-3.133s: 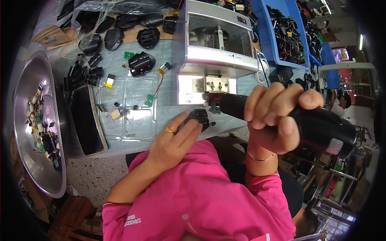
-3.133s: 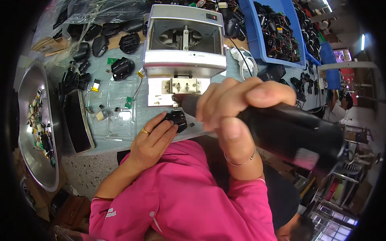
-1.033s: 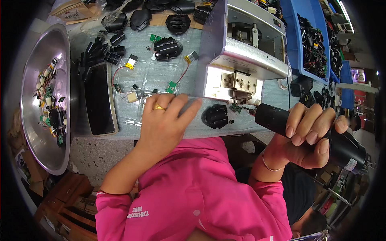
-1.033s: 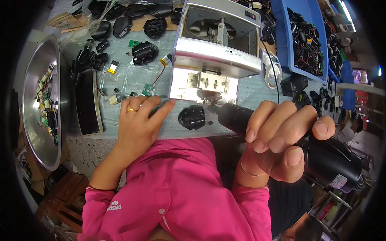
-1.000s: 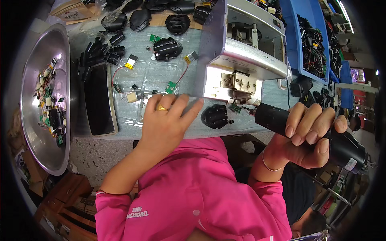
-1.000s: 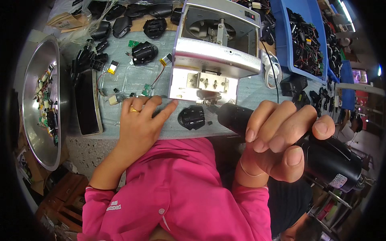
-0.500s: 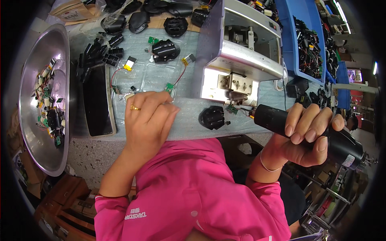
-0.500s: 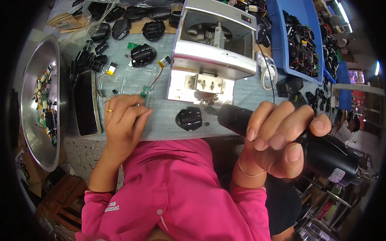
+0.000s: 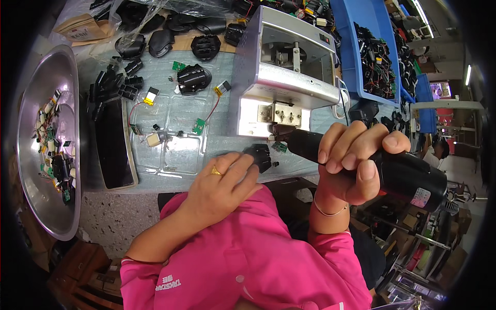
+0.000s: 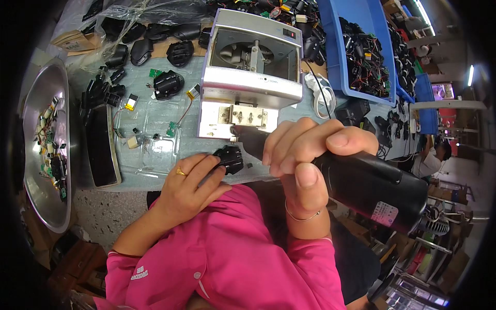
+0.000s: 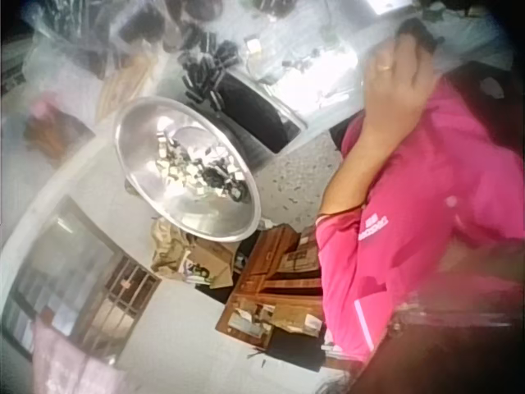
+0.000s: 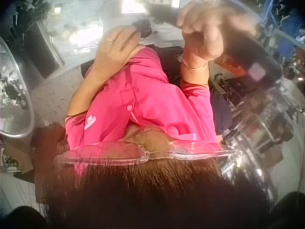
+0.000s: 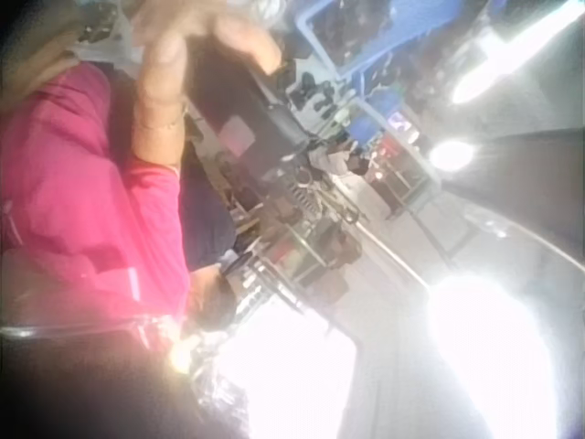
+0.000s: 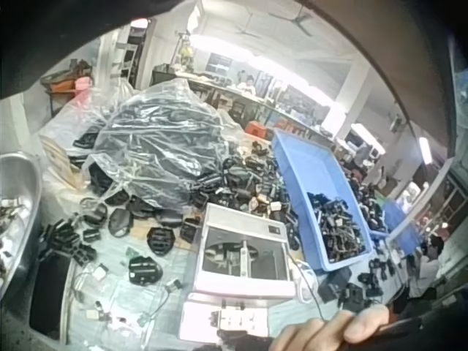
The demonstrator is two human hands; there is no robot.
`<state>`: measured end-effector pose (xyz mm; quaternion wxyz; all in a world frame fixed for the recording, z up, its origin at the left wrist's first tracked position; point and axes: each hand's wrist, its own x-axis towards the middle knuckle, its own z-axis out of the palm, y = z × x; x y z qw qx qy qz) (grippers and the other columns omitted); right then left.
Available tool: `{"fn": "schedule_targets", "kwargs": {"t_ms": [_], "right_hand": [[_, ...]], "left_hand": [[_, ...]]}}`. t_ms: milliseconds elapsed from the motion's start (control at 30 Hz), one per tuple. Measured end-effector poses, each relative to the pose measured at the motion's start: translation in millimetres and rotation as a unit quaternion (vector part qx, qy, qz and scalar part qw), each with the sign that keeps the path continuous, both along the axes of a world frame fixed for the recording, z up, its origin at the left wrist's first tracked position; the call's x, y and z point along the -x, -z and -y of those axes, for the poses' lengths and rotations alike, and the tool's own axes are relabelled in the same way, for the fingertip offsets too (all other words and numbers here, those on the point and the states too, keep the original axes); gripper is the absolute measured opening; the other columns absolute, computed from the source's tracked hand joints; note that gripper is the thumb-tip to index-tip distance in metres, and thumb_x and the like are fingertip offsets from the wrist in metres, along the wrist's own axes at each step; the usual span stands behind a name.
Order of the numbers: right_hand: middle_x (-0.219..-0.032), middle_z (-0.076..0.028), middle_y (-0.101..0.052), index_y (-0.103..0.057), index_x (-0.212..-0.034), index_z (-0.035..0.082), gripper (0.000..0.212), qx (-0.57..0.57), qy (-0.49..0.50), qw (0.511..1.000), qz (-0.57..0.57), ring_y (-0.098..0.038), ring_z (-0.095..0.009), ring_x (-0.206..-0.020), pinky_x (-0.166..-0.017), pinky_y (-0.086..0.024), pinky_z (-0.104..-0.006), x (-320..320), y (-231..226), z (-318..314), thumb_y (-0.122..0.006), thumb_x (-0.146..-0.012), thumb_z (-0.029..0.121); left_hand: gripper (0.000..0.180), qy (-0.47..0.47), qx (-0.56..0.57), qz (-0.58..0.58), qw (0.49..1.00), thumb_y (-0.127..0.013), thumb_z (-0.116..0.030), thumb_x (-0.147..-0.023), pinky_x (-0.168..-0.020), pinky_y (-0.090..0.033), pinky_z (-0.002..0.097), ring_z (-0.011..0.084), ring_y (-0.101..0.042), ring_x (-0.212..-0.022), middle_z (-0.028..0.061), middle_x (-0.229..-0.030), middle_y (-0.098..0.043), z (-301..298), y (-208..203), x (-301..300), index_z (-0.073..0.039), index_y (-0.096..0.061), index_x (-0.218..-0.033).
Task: Assembling electronic modules by placing circuit boards into housings and securing them with a power screwdriver.
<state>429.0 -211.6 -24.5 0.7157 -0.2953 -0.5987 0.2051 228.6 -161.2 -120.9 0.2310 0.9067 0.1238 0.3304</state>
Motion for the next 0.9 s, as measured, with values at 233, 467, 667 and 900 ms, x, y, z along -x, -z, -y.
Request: {"fn": "schedule_targets", "kwargs": {"t_ms": [233,467,667,900], "right_hand": [[-0.075,-0.007,-0.05,-0.04,-0.124,0.008,0.038,0.022,0.04,0.996,-0.072,-0.051,-0.018,-0.057,-0.051,-0.049,-0.034,3.8,-0.4,2.9,-0.062,-0.093,0.008],[-0.076,-0.006,-0.05,-0.043,-0.126,0.008,0.038,0.033,0.013,0.995,-0.09,-0.051,-0.018,-0.056,-0.05,-0.048,-0.0341,4.1,-5.7,8.4,-0.061,-0.092,0.008],[-0.077,-0.006,-0.05,-0.044,-0.127,0.007,0.037,0.022,-0.01,0.995,-0.093,-0.051,-0.018,-0.057,-0.051,-0.049,-0.0349,3.9,-11.0,17.0,-0.058,-0.092,0.007],[-0.073,-0.007,-0.05,-0.044,-0.126,0.007,0.037,0.001,0.058,0.997,-0.058,-0.05,-0.017,-0.056,-0.049,-0.049,-0.0349,2.0,-1.6,6.2,-0.058,-0.092,0.006]], "left_hand": [[0.033,0.002,-0.013,-0.014,1.0,-0.08,-0.015,-0.076,-0.087,-0.054,0.0382,0.0297,-0.058,-0.11,0.0127,-0.114,-0.061,3.2,9.0,-5.3,-0.001,-0.069,-0.103],[0.039,0.003,0.096,0.05,0.994,-0.081,-0.006,-0.074,-0.081,-0.053,0.039,0.0306,-0.062,-0.097,0.014,-0.11,-0.06,1.0,5.2,-2.2,0.0,-0.065,-0.11],[0.041,-0.019,0.151,0.095,0.984,-0.078,-0.007,-0.079,-0.076,-0.053,0.0382,0.0318,-0.062,-0.089,0.0143,-0.107,-0.06,-4.2,1.6,-9.0,0.0,-0.061,-0.116],[0.042,-0.013,0.17,0.079,0.982,-0.08,-0.005,-0.078,-0.074,-0.054,0.0374,0.0311,-0.064,-0.088,0.0151,-0.105,-0.062,-3.0,-2.1,-14.9,-0.001,-0.062,-0.115]]}}
